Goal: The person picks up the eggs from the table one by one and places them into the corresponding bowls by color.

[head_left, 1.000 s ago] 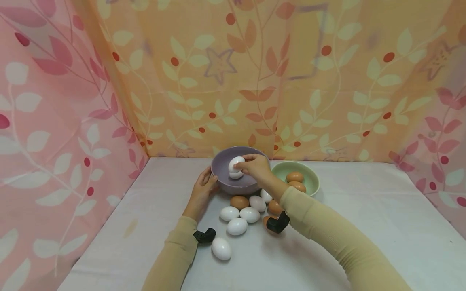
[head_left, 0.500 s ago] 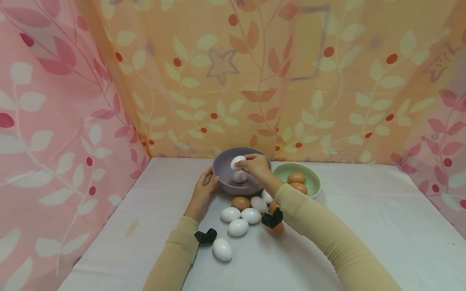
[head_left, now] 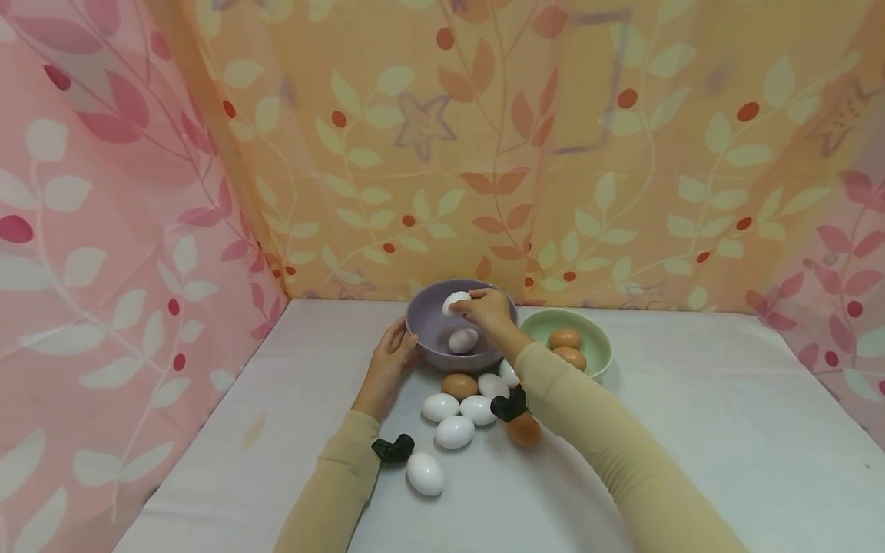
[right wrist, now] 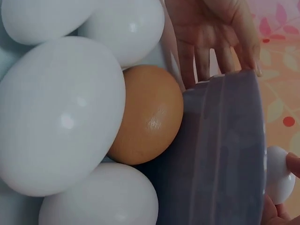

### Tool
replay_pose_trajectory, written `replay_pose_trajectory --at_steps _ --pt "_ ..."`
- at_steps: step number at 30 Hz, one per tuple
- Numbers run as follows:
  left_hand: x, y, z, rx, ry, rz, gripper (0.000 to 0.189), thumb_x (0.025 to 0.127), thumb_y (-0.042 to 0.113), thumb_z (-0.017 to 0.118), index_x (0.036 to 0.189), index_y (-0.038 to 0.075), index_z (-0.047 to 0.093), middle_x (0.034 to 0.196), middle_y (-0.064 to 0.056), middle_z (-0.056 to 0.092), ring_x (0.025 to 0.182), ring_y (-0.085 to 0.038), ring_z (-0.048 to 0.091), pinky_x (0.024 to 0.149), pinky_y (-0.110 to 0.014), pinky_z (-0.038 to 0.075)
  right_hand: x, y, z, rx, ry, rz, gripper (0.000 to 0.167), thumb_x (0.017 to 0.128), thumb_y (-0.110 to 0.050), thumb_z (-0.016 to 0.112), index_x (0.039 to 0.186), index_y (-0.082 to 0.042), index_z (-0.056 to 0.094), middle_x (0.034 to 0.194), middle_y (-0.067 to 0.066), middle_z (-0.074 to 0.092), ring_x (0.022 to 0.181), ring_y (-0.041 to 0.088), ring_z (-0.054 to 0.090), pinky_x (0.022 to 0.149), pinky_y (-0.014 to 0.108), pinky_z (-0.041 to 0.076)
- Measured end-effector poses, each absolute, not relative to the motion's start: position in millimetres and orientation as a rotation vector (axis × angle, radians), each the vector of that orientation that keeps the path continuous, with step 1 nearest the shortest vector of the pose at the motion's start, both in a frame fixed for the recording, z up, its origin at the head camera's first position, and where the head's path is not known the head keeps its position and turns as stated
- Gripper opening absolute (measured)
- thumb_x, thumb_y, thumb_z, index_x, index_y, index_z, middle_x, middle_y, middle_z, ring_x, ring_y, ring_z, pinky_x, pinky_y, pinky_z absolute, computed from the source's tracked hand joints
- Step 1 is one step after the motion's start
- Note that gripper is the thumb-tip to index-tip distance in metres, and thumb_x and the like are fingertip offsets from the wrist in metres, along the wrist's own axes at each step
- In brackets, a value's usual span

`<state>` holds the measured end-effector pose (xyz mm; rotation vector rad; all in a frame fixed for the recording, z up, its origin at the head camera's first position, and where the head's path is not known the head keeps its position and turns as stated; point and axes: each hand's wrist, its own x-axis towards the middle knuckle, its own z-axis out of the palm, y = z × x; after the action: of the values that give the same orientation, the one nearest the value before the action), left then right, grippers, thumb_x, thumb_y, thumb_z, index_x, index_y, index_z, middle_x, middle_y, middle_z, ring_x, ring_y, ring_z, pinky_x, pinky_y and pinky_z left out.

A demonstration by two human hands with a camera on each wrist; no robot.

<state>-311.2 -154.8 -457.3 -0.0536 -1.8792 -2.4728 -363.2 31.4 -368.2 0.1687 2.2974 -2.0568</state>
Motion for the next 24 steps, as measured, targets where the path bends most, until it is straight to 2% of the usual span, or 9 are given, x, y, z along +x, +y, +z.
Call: replay_pose_trajectory --at_steps 4,9,11,13,19,24 --pt "-311 -154 -458 -0.045 -1.875 -2.48 0.056 0.102 0.017 0.056 0.154 0.017 0.035 0.162 -0.005 0.032 0.145 -0.024 0.039 0.115 -0.048 0.04 -368 31 -373 0.174 2.349 -2.042 0.049 0.08 -0.008 0.08 0.124 0.005 0.061 0.125 0.018 0.062 0.099 0.022 0.065 0.094 0.034 0.058" --pt "-311 -155 -457 -0.037 -1.867 -2.479 0.057 0.102 0.016 0.056 0.154 0.016 0.034 0.163 -0.005 0.031 0.146 -0.024 0.037 0.115 -0.049 0.04 -374 27 -380 0.148 2.484 -1.941 0.047 0.078 -0.013 0.082 0.12 0.001 0.065 0.116 0.017 0.067 0.085 0.017 0.063 0.076 0.023 0.057" --pt "-311 -155 -457 -0.039 -1.863 -2.477 0.058 0.102 0.016 0.057 0.154 0.016 0.034 0.163 -0.005 0.031 0.146 -0.023 0.037 0.115 -0.049 0.04 -376 26 -383 0.133 2.545 -1.888 0.047 0.077 -0.014 0.082 0.118 0.001 0.067 0.114 0.017 0.069 0.083 0.017 0.064 0.073 0.022 0.055" --pt "-311 -155 -456 -0.038 -1.861 -2.477 0.058 0.101 0.017 0.058 0.154 0.016 0.034 0.163 -0.005 0.031 0.146 -0.023 0.037 0.115 -0.048 0.041 -378 25 -387 0.124 2.592 -1.842 0.046 0.077 -0.015 0.082 0.117 0.001 0.067 0.114 0.018 0.069 0.087 0.019 0.064 0.077 0.025 0.055" --pt "-308 -155 -456 -0.056 -1.878 -2.475 0.06 0.102 0.016 0.056 0.156 0.014 0.031 0.164 -0.007 0.028 0.147 -0.024 0.035 0.114 -0.047 0.042 -384 25 -400 0.123 2.635 -1.791 0.045 0.078 -0.016 0.082 0.118 0.001 0.067 0.12 0.017 0.068 0.11 0.026 0.062 0.099 0.035 0.052" --pt "-309 -154 -456 -0.054 -1.874 -2.479 0.058 0.102 0.015 0.055 0.155 0.015 0.032 0.164 -0.006 0.029 0.147 -0.024 0.035 0.112 -0.046 0.044 -384 26 -400 0.116 2.652 -1.766 0.045 0.077 -0.016 0.082 0.116 0.002 0.067 0.119 0.018 0.068 0.112 0.029 0.061 0.1 0.037 0.051"
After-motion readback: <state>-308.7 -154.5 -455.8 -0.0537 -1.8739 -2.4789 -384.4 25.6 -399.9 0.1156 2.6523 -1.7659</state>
